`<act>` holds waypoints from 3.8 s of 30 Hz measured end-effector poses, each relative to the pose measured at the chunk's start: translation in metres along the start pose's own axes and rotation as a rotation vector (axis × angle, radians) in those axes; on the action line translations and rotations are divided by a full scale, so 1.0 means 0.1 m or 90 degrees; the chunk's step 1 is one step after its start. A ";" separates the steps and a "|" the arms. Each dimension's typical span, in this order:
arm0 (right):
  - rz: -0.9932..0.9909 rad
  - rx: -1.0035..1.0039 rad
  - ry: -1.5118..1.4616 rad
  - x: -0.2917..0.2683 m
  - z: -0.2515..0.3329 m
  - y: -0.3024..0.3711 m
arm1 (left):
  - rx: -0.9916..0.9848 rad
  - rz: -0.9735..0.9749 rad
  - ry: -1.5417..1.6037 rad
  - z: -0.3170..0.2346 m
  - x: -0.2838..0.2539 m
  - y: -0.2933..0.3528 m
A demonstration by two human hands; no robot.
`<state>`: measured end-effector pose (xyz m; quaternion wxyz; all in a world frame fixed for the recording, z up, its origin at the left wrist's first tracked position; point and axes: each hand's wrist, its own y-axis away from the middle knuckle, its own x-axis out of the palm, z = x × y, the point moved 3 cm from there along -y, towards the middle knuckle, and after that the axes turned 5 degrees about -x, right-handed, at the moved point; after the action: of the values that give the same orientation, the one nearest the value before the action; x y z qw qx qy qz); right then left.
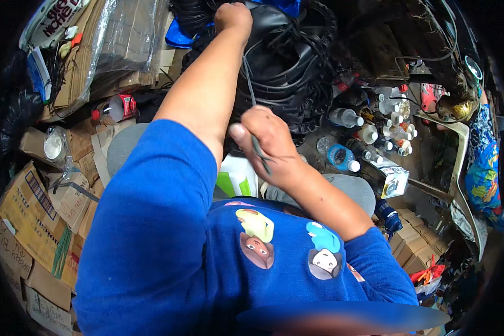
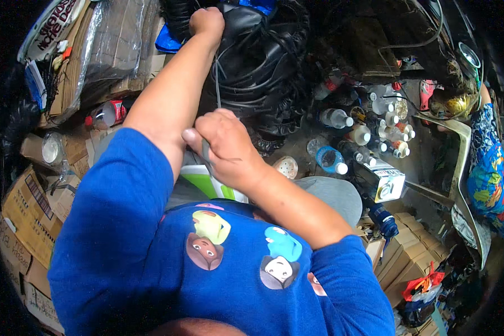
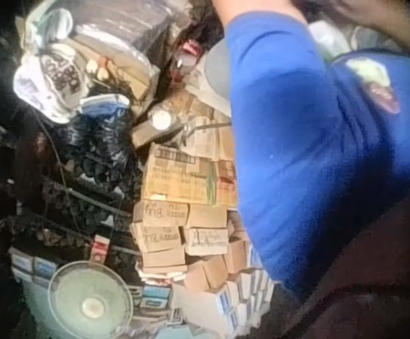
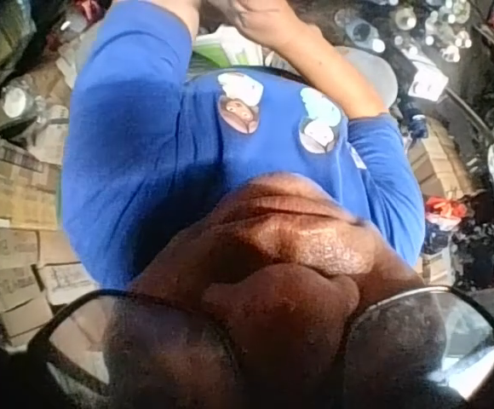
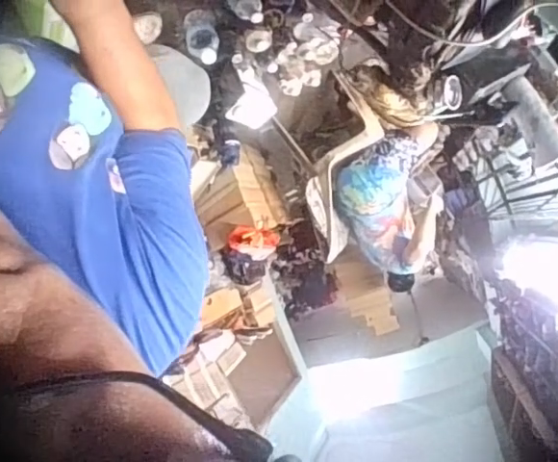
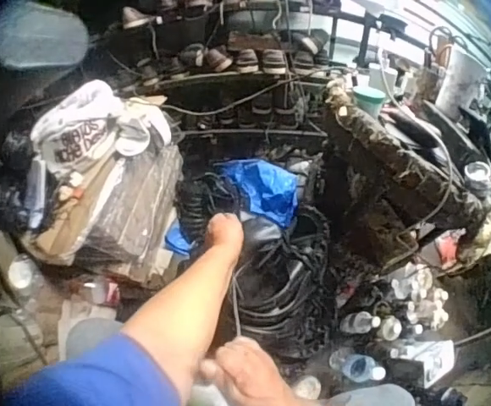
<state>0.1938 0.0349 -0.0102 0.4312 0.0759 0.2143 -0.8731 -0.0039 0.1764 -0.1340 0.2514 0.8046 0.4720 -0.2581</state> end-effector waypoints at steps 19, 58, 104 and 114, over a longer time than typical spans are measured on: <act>0.272 0.626 0.509 -0.81 -1.28 0.44 | -0.051 0.399 0.331 0.48 0.53 0.81; -0.103 0.670 -0.101 -1.25 -1.02 0.57 | 0.641 0.720 -0.133 0.37 0.37 1.39; 0.181 0.588 0.040 -0.87 -2.38 0.26 | 0.428 0.830 -0.348 0.37 0.82 0.93; -0.078 0.322 0.501 -0.64 -2.15 0.13 | 0.485 0.776 -0.392 0.36 0.99 0.94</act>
<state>0.2324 0.1688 -0.1863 0.2328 0.4909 0.1463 -0.8267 0.1149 0.1752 -0.2098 0.1748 0.8447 -0.2658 -0.4304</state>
